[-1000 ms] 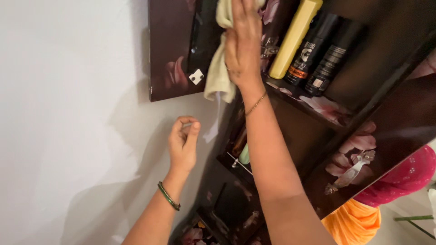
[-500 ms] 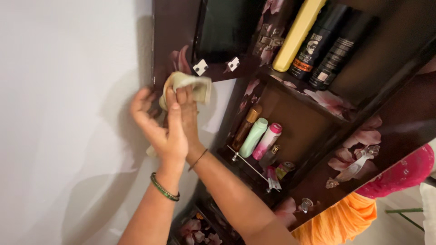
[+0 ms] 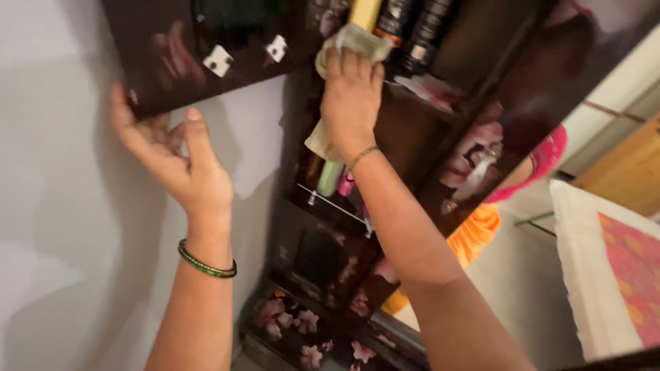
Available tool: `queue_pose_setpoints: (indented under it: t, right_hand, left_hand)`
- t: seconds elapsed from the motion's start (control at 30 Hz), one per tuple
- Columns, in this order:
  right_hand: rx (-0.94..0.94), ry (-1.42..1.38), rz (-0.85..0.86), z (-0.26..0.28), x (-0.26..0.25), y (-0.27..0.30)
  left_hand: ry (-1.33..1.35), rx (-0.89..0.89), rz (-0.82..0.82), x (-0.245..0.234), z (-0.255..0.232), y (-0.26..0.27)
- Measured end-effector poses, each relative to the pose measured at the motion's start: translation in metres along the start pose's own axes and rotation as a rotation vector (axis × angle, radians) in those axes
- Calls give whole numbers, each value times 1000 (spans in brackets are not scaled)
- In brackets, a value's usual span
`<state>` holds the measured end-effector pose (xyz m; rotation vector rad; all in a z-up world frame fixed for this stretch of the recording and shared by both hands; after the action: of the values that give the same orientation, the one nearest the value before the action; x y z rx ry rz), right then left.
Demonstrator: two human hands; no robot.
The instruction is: The person wipes the interior shelves of a wall-mounted cabinet using a cloth. They remove various items such as bottles, a comb, and a brush, wipe the surfaces, and then place the items back inside.
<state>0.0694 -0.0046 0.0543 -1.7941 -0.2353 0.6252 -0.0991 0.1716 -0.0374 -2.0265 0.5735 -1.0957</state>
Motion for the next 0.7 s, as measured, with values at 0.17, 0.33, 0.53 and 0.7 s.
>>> queue_pose_setpoints:
  t: [0.17, 0.33, 0.53, 0.7]
  right_hand:
    - [-26, 256, -18, -28, -41, 20]
    - [18, 125, 25, -66, -112, 59]
    - [50, -129, 75, -37, -116, 125]
    - [137, -171, 302, -13, -69, 175]
  left_hand:
    - [-49, 32, -11, 4, -23, 3]
    - [-116, -76, -31, 12, -41, -2]
    - [-312, 362, 408, 94, -93, 34]
    - [-407, 398, 550, 180, -85, 68]
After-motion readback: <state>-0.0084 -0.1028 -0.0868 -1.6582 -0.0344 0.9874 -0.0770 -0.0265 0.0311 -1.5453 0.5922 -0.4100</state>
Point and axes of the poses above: each hand's wrist, its own y-axis away from the middle knuckle, its own x-axis out of the palm, z = x × y, the point moved 6 cm from there along -y, towards the middle knuckle, and after that the axes turned 3 degrees about -y, right-handed, at the moved point
